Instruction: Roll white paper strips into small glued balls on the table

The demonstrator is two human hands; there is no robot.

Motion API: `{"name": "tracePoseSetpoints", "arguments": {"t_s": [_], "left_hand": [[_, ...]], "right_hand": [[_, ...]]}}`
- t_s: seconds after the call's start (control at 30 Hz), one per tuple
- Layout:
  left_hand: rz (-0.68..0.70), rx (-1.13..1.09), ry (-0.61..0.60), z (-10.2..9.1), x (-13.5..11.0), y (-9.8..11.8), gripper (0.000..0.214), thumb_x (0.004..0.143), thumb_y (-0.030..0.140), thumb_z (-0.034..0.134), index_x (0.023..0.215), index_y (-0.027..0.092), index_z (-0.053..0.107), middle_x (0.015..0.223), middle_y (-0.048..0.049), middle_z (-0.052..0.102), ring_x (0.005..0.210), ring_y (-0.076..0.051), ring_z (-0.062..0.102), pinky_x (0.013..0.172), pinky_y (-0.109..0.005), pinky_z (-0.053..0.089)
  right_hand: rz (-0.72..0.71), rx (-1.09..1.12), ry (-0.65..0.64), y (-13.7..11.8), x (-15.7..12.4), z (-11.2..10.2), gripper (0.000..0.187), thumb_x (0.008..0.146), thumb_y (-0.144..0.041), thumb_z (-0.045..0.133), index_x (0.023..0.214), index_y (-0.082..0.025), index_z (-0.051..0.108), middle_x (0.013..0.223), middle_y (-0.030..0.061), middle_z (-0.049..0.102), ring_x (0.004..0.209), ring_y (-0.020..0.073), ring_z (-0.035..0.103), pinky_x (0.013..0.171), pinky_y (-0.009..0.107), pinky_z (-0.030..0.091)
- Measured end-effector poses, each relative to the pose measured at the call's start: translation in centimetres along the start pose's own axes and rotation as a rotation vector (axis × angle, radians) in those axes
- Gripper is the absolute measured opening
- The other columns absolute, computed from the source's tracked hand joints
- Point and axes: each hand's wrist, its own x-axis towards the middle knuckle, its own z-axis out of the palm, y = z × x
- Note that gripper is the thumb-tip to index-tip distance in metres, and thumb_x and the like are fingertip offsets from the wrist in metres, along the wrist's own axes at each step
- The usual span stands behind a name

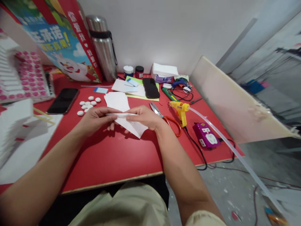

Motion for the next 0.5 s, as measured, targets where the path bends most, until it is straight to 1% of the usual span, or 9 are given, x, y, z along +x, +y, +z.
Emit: {"name": "tracePoseSetpoints", "arguments": {"t_s": [0.1,0.2,0.3,0.37,0.43,0.5], "left_hand": [[0.020,-0.110,0.047,-0.1,0.0,-0.2,0.033,0.079,0.028,0.082,0.108,0.013,0.080,0.065,-0.0062,0.073,0.052,-0.015,0.065,0.049,-0.024,0.053],[0.022,-0.282,0.085,-0.3,0.1,-0.3,0.027,0.075,0.020,0.081,0.101,0.013,0.083,0.065,-0.0068,0.074,0.055,-0.014,0.066,0.058,-0.024,0.056],[-0.013,-0.378,0.087,-0.4,0.3,-0.2,0.024,0.072,0.017,0.080,0.095,0.011,0.083,0.068,-0.0091,0.075,0.058,-0.013,0.066,0.061,-0.023,0.055],[-0.034,-0.388,0.105,-0.3,0.5,-0.3,0.025,0.072,0.020,0.082,0.095,0.010,0.083,0.072,-0.0096,0.075,0.060,-0.013,0.066,0.060,-0.023,0.055],[-0.030,-0.363,0.154,-0.3,0.6,-0.3,0.025,0.072,0.022,0.085,0.093,0.010,0.082,0.071,-0.0082,0.074,0.060,-0.012,0.066,0.059,-0.022,0.053],[-0.009,-0.335,0.186,-0.3,0.6,-0.3,0.025,0.071,0.022,0.087,0.093,0.012,0.082,0.065,-0.0048,0.071,0.056,-0.011,0.062,0.056,-0.021,0.051]], "right_hand": [[-0.012,0.034,0.004,0.0,-0.1,-0.4,0.047,0.073,-0.030,0.085,0.117,-0.017,0.078,0.091,0.0067,0.081,0.068,0.0187,0.074,0.064,0.031,0.059],[-0.100,0.031,0.069,0.2,0.1,-0.5,0.048,0.068,-0.027,0.088,0.115,-0.018,0.079,0.098,0.0062,0.081,0.077,0.0175,0.073,0.071,0.029,0.058],[-0.181,-0.098,0.155,0.4,0.3,-0.5,0.042,0.070,-0.029,0.086,0.111,-0.020,0.081,0.102,0.0053,0.081,0.085,0.0171,0.072,0.075,0.027,0.055],[-0.199,-0.209,0.167,0.3,0.3,-0.5,0.036,0.075,-0.030,0.082,0.110,-0.020,0.082,0.103,0.0059,0.081,0.089,0.0189,0.071,0.077,0.028,0.054],[-0.226,-0.300,0.109,-0.2,-0.2,-0.7,0.033,0.078,-0.030,0.080,0.109,-0.020,0.082,0.106,0.0063,0.081,0.095,0.0212,0.071,0.080,0.029,0.054],[-0.227,-0.330,-0.008,-0.9,-0.9,-1.0,0.036,0.077,-0.031,0.082,0.111,-0.019,0.082,0.110,0.0066,0.080,0.101,0.0229,0.071,0.084,0.030,0.054]]}}
